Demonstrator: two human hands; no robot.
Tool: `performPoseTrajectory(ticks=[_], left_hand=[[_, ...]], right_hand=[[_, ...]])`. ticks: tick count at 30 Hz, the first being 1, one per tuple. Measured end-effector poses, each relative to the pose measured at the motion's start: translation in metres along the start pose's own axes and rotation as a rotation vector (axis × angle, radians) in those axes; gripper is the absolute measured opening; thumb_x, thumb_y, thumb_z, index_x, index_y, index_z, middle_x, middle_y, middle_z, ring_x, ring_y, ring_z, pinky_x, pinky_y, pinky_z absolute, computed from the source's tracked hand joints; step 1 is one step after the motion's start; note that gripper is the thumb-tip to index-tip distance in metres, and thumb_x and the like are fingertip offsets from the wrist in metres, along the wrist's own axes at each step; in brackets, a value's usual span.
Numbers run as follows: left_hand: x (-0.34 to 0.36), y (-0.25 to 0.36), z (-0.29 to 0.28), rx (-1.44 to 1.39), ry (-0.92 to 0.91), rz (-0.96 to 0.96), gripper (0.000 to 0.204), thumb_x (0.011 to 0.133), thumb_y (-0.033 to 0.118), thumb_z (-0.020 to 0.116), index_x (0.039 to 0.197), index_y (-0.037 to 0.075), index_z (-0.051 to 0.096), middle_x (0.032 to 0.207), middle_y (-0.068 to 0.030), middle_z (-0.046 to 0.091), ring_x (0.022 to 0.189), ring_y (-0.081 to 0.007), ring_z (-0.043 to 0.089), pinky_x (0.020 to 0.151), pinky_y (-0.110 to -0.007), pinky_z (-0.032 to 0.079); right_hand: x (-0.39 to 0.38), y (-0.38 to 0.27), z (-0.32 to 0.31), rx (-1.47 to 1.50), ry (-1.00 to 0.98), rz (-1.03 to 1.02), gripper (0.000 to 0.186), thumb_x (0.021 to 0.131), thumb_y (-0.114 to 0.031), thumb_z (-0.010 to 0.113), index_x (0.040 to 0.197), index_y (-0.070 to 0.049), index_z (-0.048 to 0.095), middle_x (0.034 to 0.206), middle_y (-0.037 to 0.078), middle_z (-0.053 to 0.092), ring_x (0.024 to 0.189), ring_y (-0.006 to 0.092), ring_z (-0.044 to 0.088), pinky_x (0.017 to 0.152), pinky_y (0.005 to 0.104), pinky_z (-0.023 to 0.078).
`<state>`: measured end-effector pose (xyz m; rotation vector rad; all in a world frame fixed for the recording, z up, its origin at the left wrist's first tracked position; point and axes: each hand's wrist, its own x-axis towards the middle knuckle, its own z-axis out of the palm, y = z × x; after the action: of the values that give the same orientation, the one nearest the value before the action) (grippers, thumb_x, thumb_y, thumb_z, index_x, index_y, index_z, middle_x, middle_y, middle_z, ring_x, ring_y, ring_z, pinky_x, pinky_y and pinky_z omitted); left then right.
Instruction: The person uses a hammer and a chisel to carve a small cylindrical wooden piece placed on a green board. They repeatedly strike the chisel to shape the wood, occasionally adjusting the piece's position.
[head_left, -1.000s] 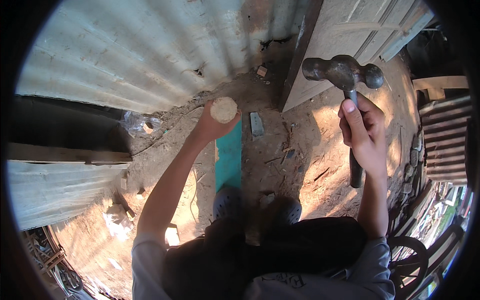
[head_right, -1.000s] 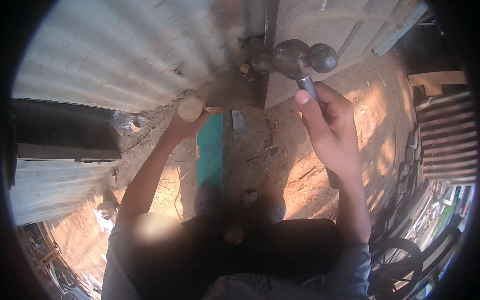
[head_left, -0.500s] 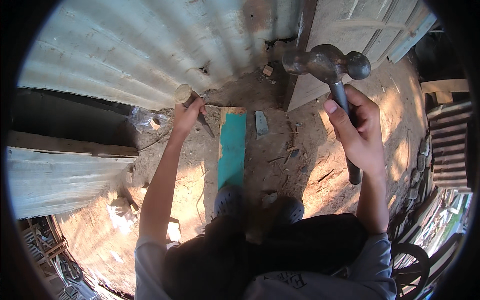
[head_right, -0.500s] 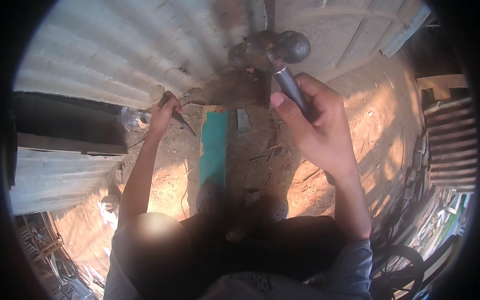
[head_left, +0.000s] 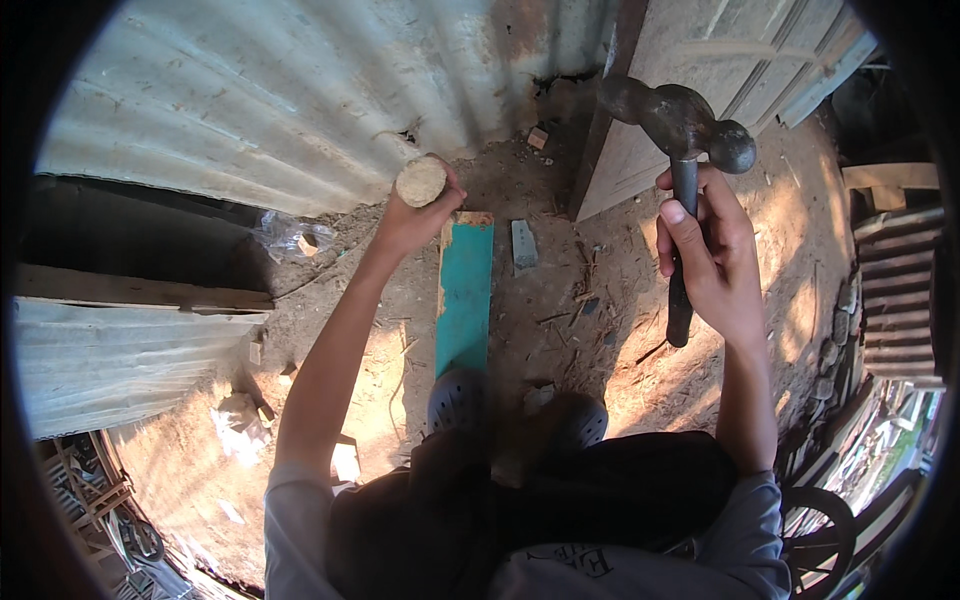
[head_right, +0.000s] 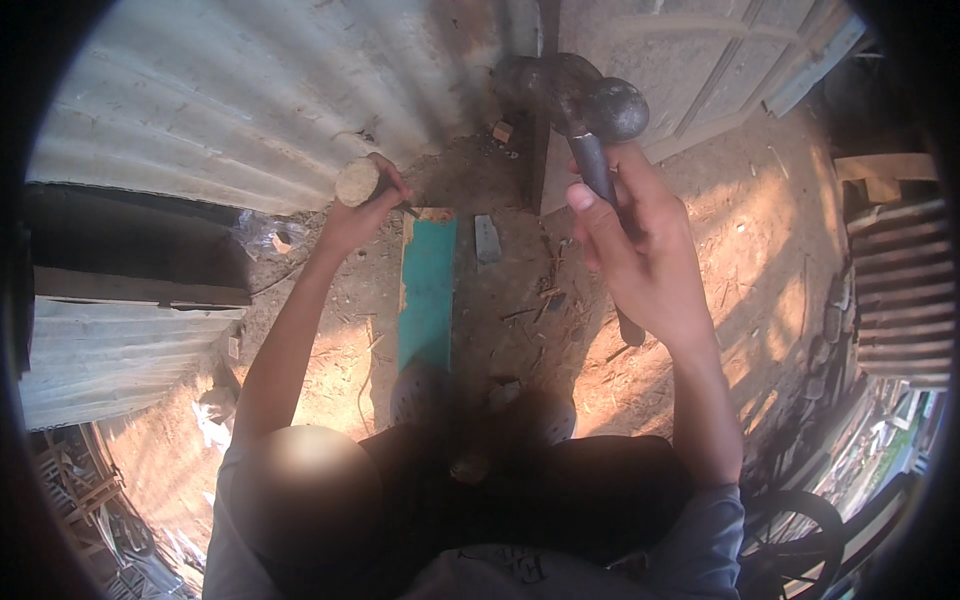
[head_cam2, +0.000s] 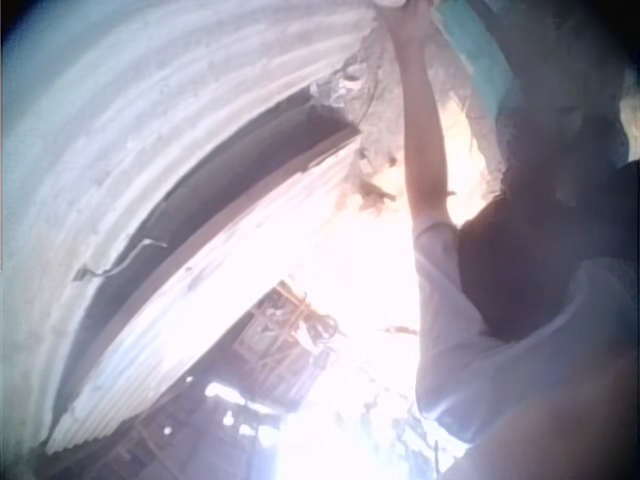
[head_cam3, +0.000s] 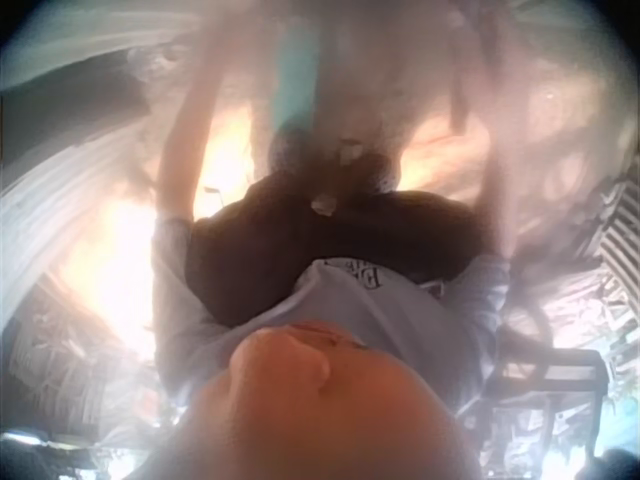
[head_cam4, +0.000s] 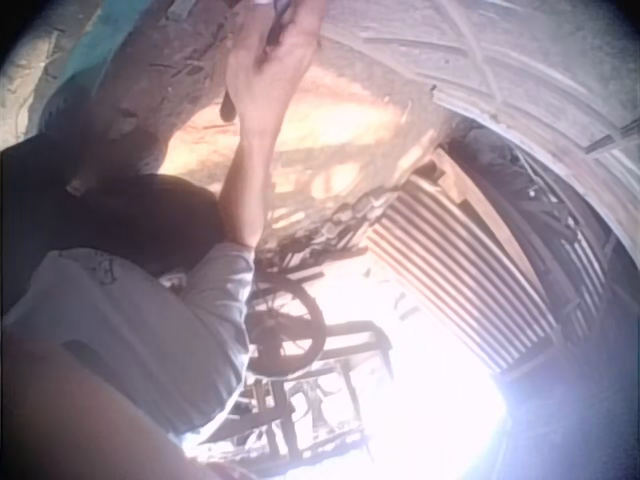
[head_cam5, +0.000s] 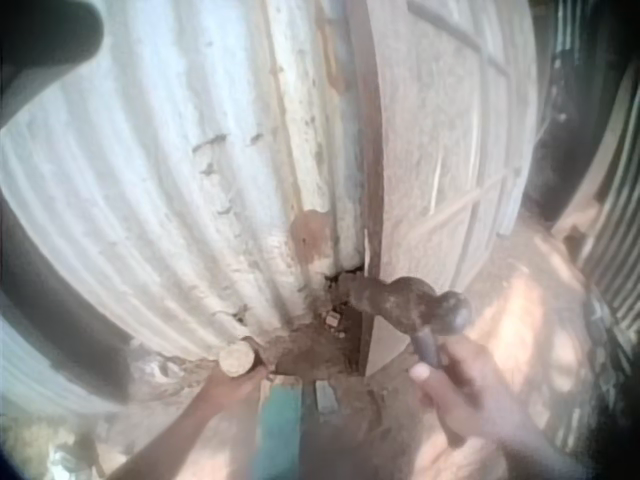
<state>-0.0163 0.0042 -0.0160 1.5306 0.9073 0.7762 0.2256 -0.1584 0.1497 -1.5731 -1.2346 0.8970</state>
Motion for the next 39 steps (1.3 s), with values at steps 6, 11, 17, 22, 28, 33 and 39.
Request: performPoseTrajectory(ticks=[6, 11, 17, 22, 28, 33, 39], left_hand=[[-0.006, -0.002, -0.003, 0.032, 0.08, -0.035, 0.007, 0.084, 0.001, 0.058, 0.088, 0.004, 0.053, 0.084, -0.0057, 0.063, 0.086, -0.0135, 0.062, 0.078, -0.028, 0.05], [-0.013, -0.002, 0.003, 0.051, 0.13, -0.025, 0.008, 0.085, 0.004, 0.061, 0.088, 0.003, 0.054, 0.084, -0.006, 0.064, 0.084, -0.0138, 0.063, 0.076, -0.027, 0.05], [-0.011, -0.004, 0.01, 0.024, 0.183, 0.029, 0.009, 0.086, 0.006, 0.063, 0.086, 0.003, 0.054, 0.076, -0.0022, 0.06, 0.074, -0.0095, 0.059, 0.066, -0.025, 0.047], [0.0, -0.01, 0.008, 0.093, 0.223, 0.094, 0.01, 0.087, 0.008, 0.064, 0.084, 0.004, 0.055, 0.074, -0.0012, 0.059, 0.068, -0.0077, 0.055, 0.062, -0.024, 0.046], [0.002, -0.007, 0.014, -0.004, 0.257, 0.056, 0.012, 0.084, 0.009, 0.067, 0.084, 0.004, 0.056, 0.075, -0.0007, 0.059, 0.069, -0.0068, 0.055, 0.061, -0.024, 0.046], [0.006, -0.013, 0.014, -0.075, 0.178, 0.044, 0.012, 0.082, 0.008, 0.067, 0.086, 0.005, 0.056, 0.076, -0.0007, 0.06, 0.071, -0.0074, 0.057, 0.062, -0.024, 0.048], [0.004, 0.003, 0.017, -0.044, 0.045, -0.091, 0.022, 0.079, 0.011, 0.07, 0.094, 0.001, 0.058, 0.082, -0.0056, 0.064, 0.076, -0.0136, 0.062, 0.067, -0.029, 0.051]], right_hand=[[0.004, 0.0, 0.008, -0.145, 0.027, -0.106, 0.012, 0.093, -0.011, 0.057, 0.101, -0.002, 0.057, 0.067, -0.005, 0.044, 0.06, 0.0024, 0.036, 0.053, 0.0202, 0.028], [0.007, -0.004, 0.015, -0.053, 0.023, -0.082, 0.012, 0.093, -0.01, 0.058, 0.1, -0.001, 0.058, 0.07, -0.005, 0.047, 0.062, 0.0019, 0.037, 0.054, 0.0194, 0.029], [0.01, -0.007, 0.019, -0.005, 0.015, -0.079, 0.014, 0.093, -0.009, 0.059, 0.102, 0.001, 0.058, 0.072, -0.005, 0.049, 0.062, 0.0013, 0.038, 0.055, 0.0188, 0.029], [0.011, -0.013, 0.023, 0.014, 0.009, -0.061, 0.015, 0.092, -0.008, 0.058, 0.104, 0.002, 0.058, 0.071, -0.006, 0.049, 0.063, 0.0012, 0.038, 0.055, 0.0187, 0.029], [0.015, -0.01, 0.03, 0.041, -0.011, -0.06, 0.014, 0.092, -0.008, 0.059, 0.103, 0.001, 0.059, 0.07, -0.006, 0.048, 0.063, 0.0015, 0.038, 0.054, 0.0193, 0.028], [0.021, -0.015, 0.038, -0.073, -0.016, -0.054, 0.017, 0.093, -0.012, 0.059, 0.105, 0.0, 0.059, 0.068, -0.006, 0.048, 0.059, 0.0019, 0.038, 0.052, 0.0202, 0.028], [0.033, -0.051, 0.053, 0.003, 0.128, -0.294, 0.026, 0.096, -0.019, 0.052, 0.114, 0.0, 0.053, 0.061, 0.001, 0.053, 0.05, 0.0072, 0.049, 0.048, 0.0223, 0.038]])
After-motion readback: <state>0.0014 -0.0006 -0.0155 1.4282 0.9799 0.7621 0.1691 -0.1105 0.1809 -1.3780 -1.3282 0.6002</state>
